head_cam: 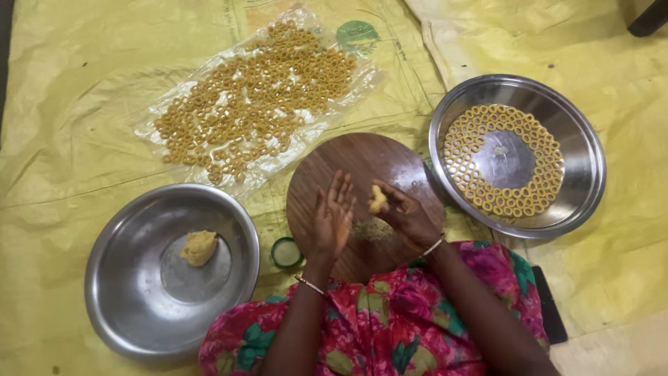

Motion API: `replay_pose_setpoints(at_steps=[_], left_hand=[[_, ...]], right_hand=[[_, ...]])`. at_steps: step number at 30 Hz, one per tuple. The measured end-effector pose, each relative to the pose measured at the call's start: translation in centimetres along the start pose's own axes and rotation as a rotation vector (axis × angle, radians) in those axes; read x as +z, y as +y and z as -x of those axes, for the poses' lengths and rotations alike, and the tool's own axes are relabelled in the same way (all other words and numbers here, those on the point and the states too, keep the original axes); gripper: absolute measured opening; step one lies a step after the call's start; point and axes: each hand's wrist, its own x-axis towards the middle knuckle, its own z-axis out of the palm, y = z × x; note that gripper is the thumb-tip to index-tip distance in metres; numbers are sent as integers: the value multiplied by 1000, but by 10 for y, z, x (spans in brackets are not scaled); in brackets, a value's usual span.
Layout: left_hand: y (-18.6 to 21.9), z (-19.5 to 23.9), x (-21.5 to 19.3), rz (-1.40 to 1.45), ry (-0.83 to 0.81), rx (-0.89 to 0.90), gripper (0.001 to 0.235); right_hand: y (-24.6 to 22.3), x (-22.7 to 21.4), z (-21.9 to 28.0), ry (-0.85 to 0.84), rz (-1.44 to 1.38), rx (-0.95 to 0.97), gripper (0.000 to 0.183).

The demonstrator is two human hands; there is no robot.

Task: The person sits on the floor and shapes small pieces of dough into thin strips, then forms them into rings by hand. The finished rings are placed into a metal tray, while additional dough is kept in a separate bowl.

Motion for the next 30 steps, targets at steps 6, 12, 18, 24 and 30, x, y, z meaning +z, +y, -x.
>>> replay_pose_setpoints(at_steps=[6, 12, 18, 24, 30], left_hand=[[-25, -14, -30, -5, 134, -79, 81], [-30, -15, -36, -86, 212, -148, 79], [-34, -13, -34, -175, 204, -169, 79], [-34, -12, -32, -227, 251, -176, 77], [-34, -13, -34, -191, 245, -148, 75]], right_hand=[[44, -39, -14, 6, -346, 32, 61], [92, -71, -37, 110, -366, 60, 45], [139, -102, -47, 12, -395, -76, 18], [109, -79, -34, 75, -364, 94, 29], [54, -41, -20, 72, -185, 39, 54]])
